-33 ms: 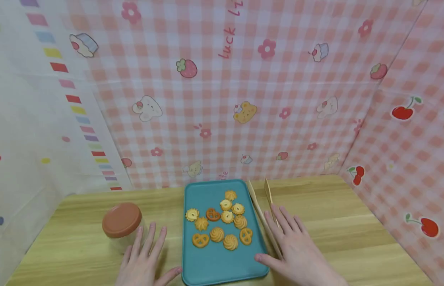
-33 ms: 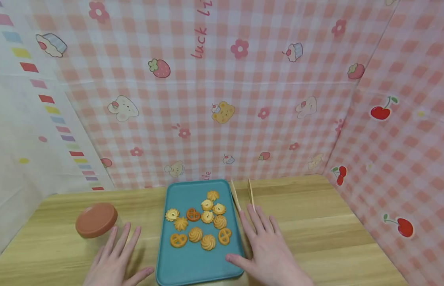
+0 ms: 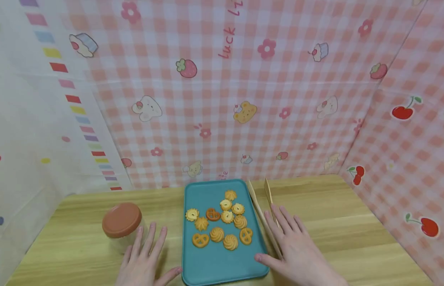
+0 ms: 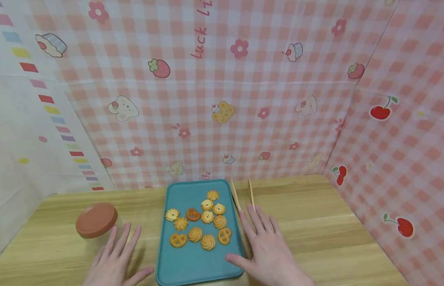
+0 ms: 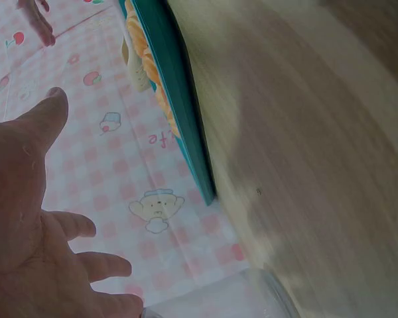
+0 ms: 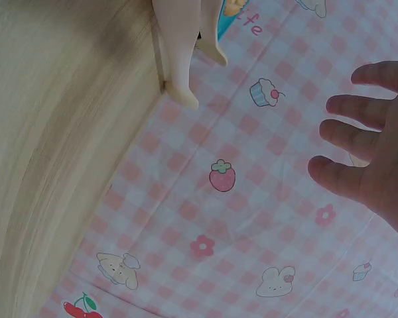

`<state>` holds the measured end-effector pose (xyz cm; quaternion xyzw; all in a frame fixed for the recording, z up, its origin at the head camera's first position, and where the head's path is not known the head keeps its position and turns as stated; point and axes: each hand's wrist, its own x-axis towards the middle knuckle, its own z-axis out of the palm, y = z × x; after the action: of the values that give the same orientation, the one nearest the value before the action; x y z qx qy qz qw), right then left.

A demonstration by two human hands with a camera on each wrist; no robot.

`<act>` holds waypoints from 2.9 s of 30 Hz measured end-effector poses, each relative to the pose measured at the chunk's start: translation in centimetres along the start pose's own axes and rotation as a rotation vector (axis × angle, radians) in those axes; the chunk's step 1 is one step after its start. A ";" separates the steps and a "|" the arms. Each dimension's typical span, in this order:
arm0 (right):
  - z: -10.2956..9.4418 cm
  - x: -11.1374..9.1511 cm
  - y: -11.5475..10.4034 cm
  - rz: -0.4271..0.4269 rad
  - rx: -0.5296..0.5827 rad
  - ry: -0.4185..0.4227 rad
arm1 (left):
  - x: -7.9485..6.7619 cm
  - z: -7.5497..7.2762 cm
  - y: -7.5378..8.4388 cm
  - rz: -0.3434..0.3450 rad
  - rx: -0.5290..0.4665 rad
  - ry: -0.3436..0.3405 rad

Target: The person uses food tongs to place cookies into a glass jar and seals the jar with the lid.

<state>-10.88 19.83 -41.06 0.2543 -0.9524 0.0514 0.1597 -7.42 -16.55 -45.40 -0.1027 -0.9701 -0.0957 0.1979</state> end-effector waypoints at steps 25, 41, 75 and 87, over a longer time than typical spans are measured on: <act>0.5 0.3 -0.7 -0.035 0.076 0.004 | 1.2 -0.3 -0.9 0.178 -0.168 0.327; 0.7 1.4 -2.6 -0.050 0.136 -0.065 | 2.4 -1.8 -1.8 0.269 -0.341 0.481; 2.0 7.8 -9.8 -0.261 0.358 -0.147 | 0.7 -5.4 -7.4 -0.114 -0.544 0.313; 2.5 11.6 -11.7 -0.316 0.353 -0.205 | 0.3 -4.6 -11.0 -0.179 -0.591 0.103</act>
<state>-15.25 3.85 -39.37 0.4280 -0.8883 0.1653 0.0213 -8.62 -28.13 -42.77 -0.0648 -0.8941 -0.3958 0.1992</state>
